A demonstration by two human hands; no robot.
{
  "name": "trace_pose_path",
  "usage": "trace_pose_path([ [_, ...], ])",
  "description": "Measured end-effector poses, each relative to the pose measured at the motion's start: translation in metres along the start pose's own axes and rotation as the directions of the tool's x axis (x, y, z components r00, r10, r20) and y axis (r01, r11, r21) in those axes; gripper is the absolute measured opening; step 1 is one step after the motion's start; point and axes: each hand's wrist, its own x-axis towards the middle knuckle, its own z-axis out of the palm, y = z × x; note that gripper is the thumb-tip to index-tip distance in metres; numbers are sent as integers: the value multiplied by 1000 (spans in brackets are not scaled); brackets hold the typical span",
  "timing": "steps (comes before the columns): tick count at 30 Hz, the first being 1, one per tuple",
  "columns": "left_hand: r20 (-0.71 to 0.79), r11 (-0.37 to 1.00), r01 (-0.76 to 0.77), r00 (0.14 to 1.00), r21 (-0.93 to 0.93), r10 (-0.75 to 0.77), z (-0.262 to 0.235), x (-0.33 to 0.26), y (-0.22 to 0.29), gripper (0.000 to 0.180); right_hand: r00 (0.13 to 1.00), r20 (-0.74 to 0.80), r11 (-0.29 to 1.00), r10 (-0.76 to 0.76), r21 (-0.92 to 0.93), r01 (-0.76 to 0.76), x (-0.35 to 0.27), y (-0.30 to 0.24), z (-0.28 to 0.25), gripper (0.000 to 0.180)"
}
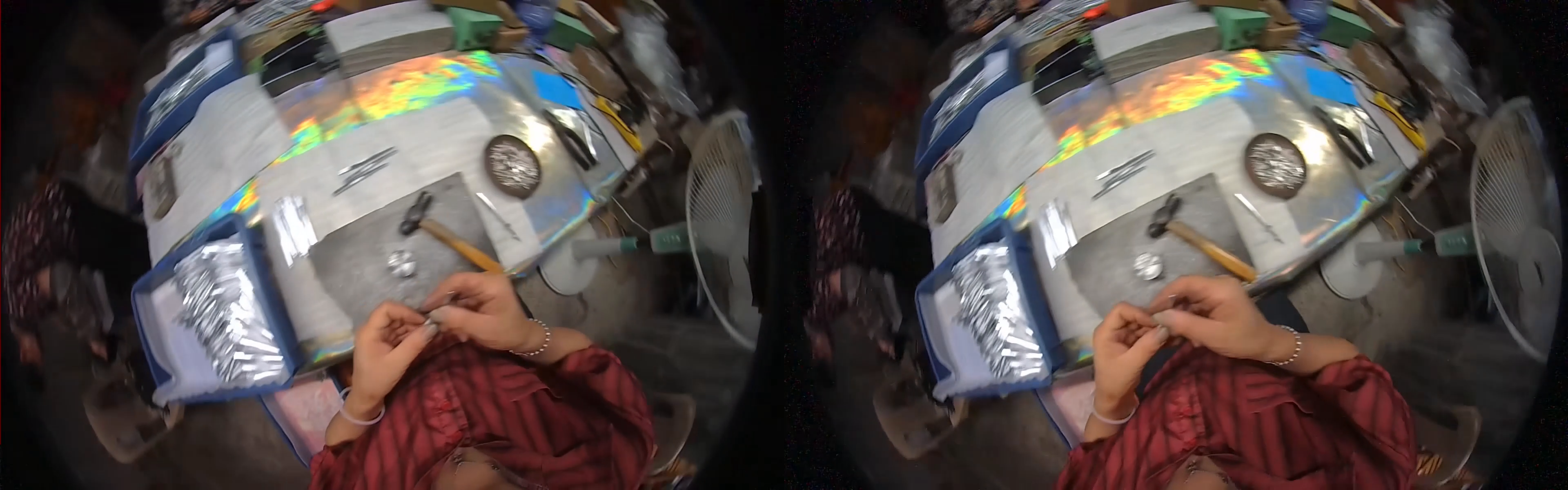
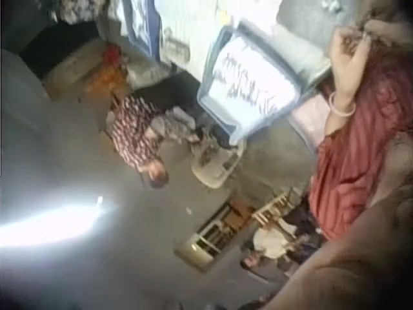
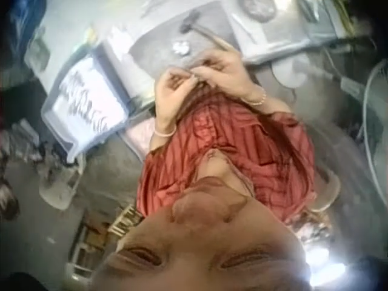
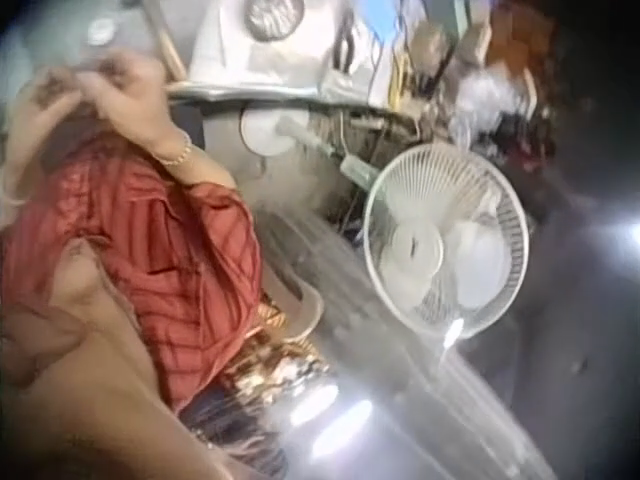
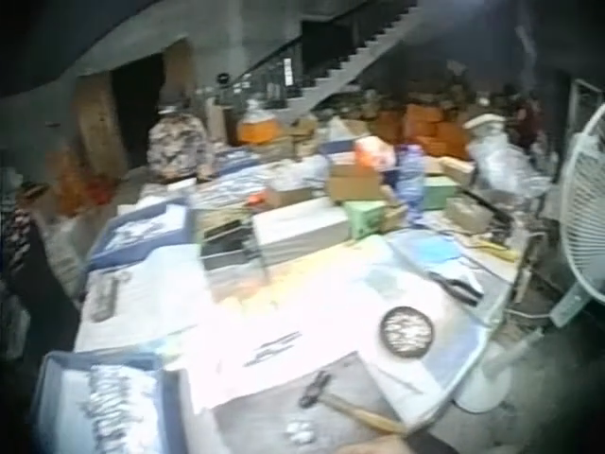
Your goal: The worker uses a hammer to assemble small metal pins into metal strips on a workbench block.
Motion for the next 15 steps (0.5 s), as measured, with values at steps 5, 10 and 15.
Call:
trace_pose_path([
  [5,84,964,9,996,267,-32,9,3,-5,17,994,72,996,84,6,-85,-6,1,-19,15],
  [10,93,977,202,974,74,-209,15,9,-6,15,997,-17,997,69,42,-68,0,3,-26,14],
  [15,131,967,255,959,-23,-250,13,14,-6,13,998,-59,999,14,37,-12,14,16,-30,7],
])
